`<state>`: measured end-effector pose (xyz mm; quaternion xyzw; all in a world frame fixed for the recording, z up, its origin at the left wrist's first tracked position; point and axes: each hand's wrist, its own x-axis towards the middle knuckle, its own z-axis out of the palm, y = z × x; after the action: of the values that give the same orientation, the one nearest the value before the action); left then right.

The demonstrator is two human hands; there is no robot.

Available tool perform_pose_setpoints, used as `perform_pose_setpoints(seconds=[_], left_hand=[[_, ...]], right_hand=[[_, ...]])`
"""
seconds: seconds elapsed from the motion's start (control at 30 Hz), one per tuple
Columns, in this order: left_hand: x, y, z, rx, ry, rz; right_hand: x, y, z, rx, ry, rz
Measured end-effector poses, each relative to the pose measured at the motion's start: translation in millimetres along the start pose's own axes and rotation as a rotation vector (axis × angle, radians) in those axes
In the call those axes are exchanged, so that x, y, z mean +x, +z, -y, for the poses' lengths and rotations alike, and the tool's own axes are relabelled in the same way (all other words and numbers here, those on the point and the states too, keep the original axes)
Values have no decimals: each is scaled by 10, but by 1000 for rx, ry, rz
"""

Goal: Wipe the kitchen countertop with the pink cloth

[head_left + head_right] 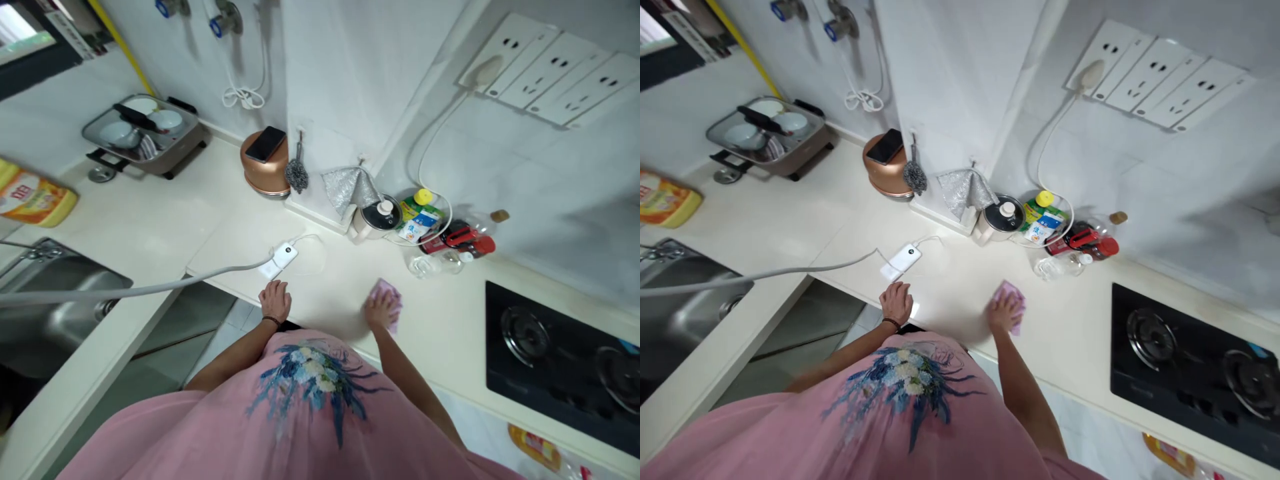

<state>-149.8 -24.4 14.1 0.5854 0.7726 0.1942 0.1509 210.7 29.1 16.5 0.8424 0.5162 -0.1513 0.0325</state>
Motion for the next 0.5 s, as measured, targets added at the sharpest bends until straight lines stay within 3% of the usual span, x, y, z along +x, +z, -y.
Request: perform_pose_setpoints(seconds=[0.13,0.23,0.33,0.4,0.5], left_hand=[[5,-28,-24,14,-7,13],[7,-37,-32,48,-12,20],[12,-31,-39,86,-17,18],[14,-25,-49,99,-21,12],[11,-24,-72,115,-21,8]], right_hand=[[-469,124,865,-157,-558,150],[-799,195,1101,-137,-1001,243],[-928,211,929,-59,-1162,259],[-947,197,620,-36,-1090,251],[-988,176,-22,-49,-851,239]])
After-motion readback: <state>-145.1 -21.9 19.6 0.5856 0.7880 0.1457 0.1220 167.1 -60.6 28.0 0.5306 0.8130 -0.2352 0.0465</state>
